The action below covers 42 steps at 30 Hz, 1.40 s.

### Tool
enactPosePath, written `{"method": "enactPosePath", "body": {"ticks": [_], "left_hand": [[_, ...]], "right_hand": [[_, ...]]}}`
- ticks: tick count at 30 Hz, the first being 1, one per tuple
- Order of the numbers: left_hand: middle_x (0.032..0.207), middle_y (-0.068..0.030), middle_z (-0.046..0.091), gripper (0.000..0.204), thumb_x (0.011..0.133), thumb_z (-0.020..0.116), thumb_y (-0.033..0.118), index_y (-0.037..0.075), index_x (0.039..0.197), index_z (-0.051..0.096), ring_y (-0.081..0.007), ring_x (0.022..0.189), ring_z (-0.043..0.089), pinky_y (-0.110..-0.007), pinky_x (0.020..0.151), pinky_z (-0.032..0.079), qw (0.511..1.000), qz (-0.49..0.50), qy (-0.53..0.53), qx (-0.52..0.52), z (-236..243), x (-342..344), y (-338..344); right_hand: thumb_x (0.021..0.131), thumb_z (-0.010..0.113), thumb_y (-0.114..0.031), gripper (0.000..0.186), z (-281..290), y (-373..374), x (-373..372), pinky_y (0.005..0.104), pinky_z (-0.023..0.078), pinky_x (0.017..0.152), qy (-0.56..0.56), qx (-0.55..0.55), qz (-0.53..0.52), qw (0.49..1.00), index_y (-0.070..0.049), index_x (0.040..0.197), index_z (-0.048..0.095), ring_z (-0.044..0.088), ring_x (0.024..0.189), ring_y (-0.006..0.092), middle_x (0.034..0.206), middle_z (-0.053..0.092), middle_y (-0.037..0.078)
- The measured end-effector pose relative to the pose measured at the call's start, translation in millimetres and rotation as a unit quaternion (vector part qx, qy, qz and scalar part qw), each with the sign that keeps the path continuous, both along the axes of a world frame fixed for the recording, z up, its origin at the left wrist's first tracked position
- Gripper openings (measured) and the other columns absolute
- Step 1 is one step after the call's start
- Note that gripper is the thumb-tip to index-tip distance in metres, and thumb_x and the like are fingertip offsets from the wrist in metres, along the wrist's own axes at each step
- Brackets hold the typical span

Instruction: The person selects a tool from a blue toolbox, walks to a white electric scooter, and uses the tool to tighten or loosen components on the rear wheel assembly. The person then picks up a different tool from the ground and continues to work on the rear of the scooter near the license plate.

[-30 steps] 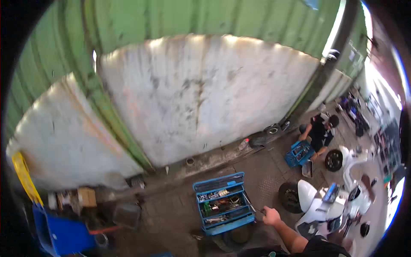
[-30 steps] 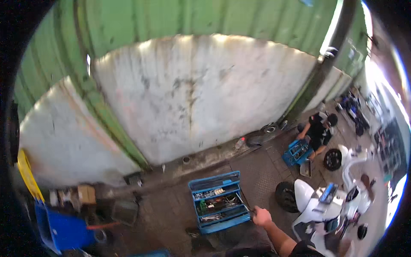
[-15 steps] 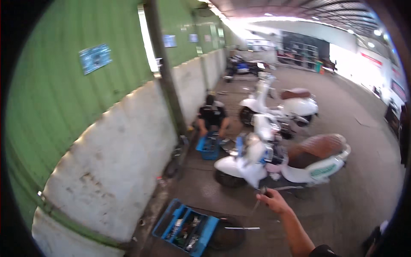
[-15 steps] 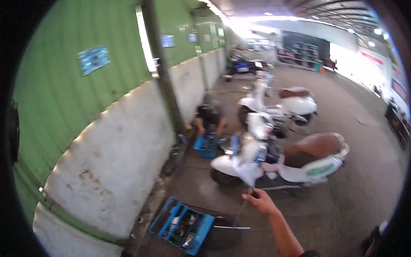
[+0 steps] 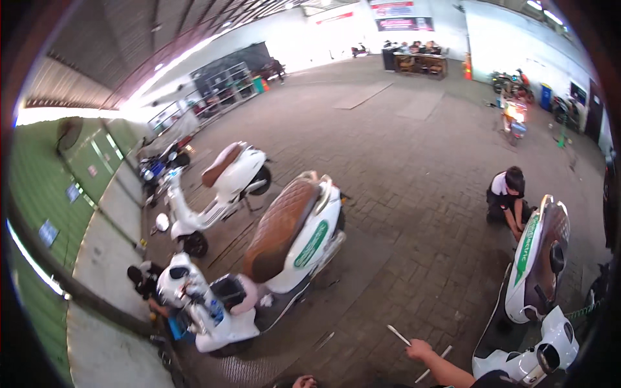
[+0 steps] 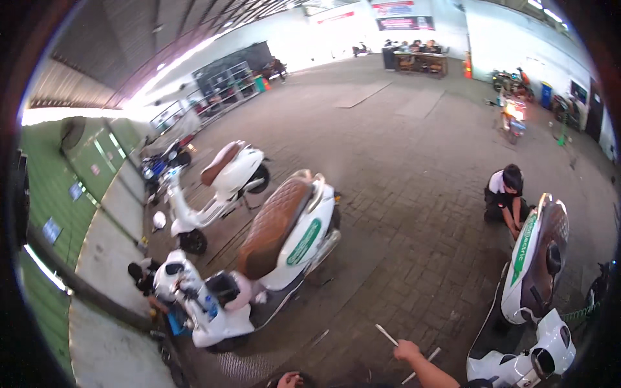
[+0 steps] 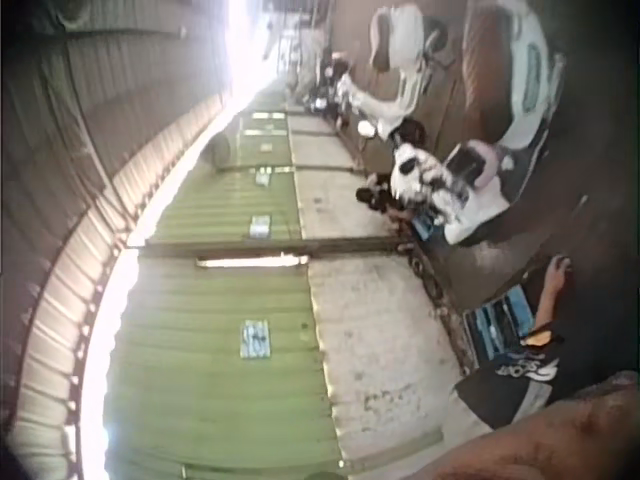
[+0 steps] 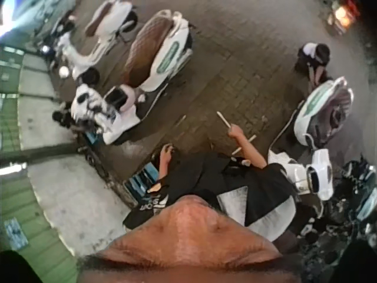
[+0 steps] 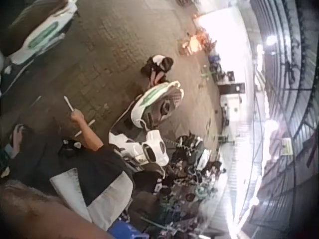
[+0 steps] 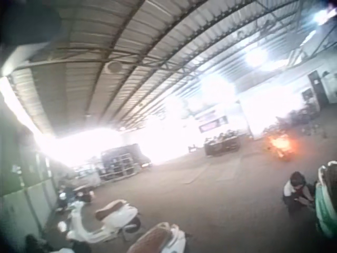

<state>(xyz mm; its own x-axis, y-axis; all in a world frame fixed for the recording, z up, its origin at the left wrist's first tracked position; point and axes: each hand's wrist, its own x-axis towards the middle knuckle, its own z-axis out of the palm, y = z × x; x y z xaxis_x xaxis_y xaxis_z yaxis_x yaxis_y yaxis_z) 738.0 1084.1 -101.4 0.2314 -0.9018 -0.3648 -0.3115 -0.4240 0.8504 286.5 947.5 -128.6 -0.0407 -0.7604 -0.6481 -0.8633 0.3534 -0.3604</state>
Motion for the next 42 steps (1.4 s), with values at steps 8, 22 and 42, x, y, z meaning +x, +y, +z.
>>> {"method": "enactPosePath", "body": {"ticks": [8,22,42], "left_hand": [[0.096,-0.0089,0.066,0.029,0.097,0.061,0.026,0.004,0.114,0.065,-0.0217,0.08,0.061,-0.035,0.075,0.051,0.968,-0.147,0.0,0.204,-103.8,-64.7,-198.7],[0.091,-0.005,0.07,0.036,0.096,0.058,0.036,0.003,0.103,0.071,-0.0168,0.08,0.061,-0.035,0.074,0.05,0.787,-0.498,0.045,0.362,14.6,-289.9,-650.0],[0.089,-0.0065,0.072,0.039,0.098,0.052,0.03,-0.006,0.105,0.067,-0.0121,0.083,0.06,-0.034,0.075,0.05,0.862,-0.431,0.261,0.059,-29.4,-360.2,-1019.8]], "right_hand": [[0.078,0.058,-0.029,0.038,-87.8,0.9,-171.0,0.0444,0.053,0.088,0.056,0.154,-0.303,0.939,-0.006,0.107,0.07,0.064,0.105,0.038,0.109,0.068,0.021],[0.079,0.057,-0.024,0.043,-16.6,-380.2,-245.0,0.0449,0.05,0.093,-0.085,0.01,-0.387,0.918,0.001,0.113,0.064,0.06,0.112,0.0415,0.116,0.062,0.028],[0.089,0.055,-0.022,0.044,7.7,-1109.0,-319.8,0.0437,0.046,0.089,-0.088,-0.176,-0.136,0.971,0.002,0.126,0.052,0.057,0.109,0.0384,0.118,0.06,0.027]]}}
